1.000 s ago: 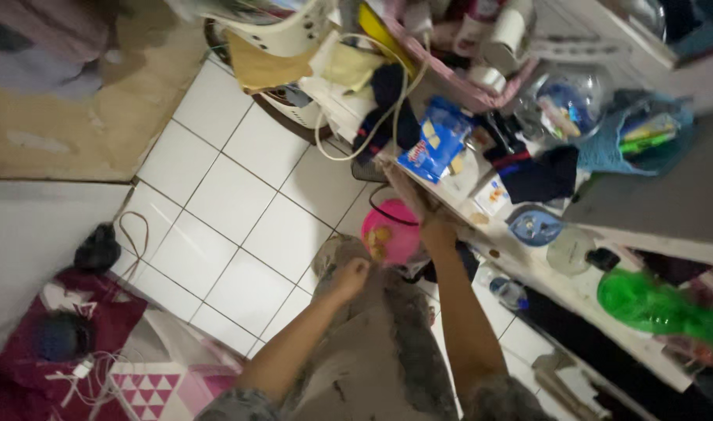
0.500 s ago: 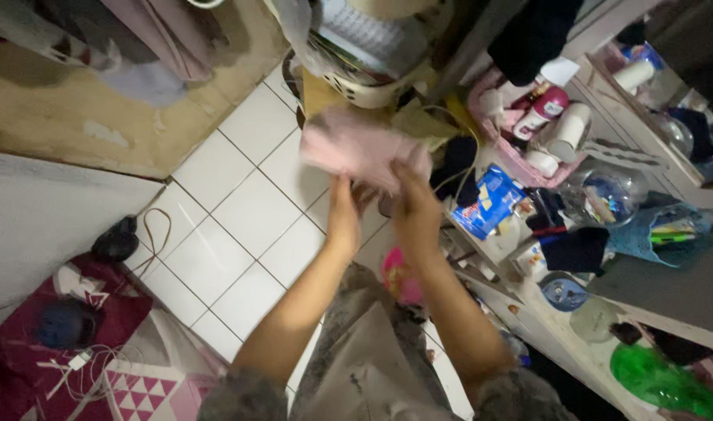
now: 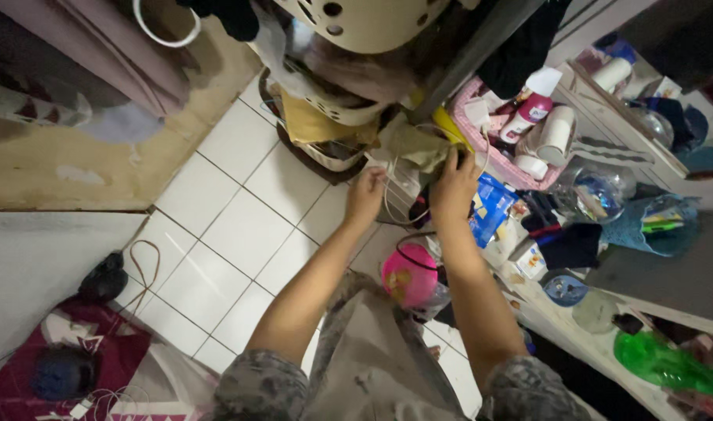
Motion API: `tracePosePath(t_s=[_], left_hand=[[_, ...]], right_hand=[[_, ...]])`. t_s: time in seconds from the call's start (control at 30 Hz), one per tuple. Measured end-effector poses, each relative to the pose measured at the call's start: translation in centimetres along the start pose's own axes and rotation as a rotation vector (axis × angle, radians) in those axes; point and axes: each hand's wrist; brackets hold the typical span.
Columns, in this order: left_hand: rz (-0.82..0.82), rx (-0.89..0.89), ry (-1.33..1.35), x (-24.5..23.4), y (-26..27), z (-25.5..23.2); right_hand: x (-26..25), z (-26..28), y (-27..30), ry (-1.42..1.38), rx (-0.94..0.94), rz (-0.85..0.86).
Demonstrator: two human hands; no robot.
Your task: The person folds a textile, hangs clothes in a closet, and wipes down a yellow canister using a cloth.
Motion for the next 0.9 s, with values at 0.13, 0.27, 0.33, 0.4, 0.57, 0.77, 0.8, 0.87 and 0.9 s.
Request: tracePosePath(t_s=[0.13,0.27,0.33,0.4,0.57,0.77,0.8,0.87,0.9], left_hand=[[0.143,0.026,-0.138,4.0,3.6,-0.1],[0.154,0.169,-0.189,5.5,3.9,0.4],[0.322,0.164,-0.189,5.4,2.7,0.3],[0.352,0.145,-0.123,5.3,2.4,-1.5],[0.579,-0.294,0.734,3.6,7.8,-8.5],[0.696,-0.286,0.647,4.8,14.5,-11.7],[0.779,-0.514,0.746,4.4,15.4,-12.1],[0.848,-0.743,0.836,3.8,16.4,-13.2],[0.867,-0.806,0.843,3.6,17.0,-13.6]], right_hand=[[-0.7,-3.0,-0.3,-0.046,-0.001,0.028],[-4.6,-1.0,1.1,-0.398,0.015,-0.199],[-6.5,0.4,2.1,-0.466,-0.070,-0.352],[-8.0,1.5,2.7,-0.599,0.028,-0.595],[-12.2,0.9,6.7,-0.815,0.413,-0.319],[-14.8,-12.0,10.3,-0.600,0.458,-0.203],[-15.2,-15.6,10.6,-0.371,0.365,-0.131],[-14.3,-21.2,11.5,-0.152,0.268,-0.059],[-13.6,-23.3,12.0,-0.103,0.297,0.001]])
Point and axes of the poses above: each hand's wrist, its own y-axis away from the middle knuckle, its own x-axis out of the palm, z = x × y, and after that the axes turned 15 degrees about -y, right-handed
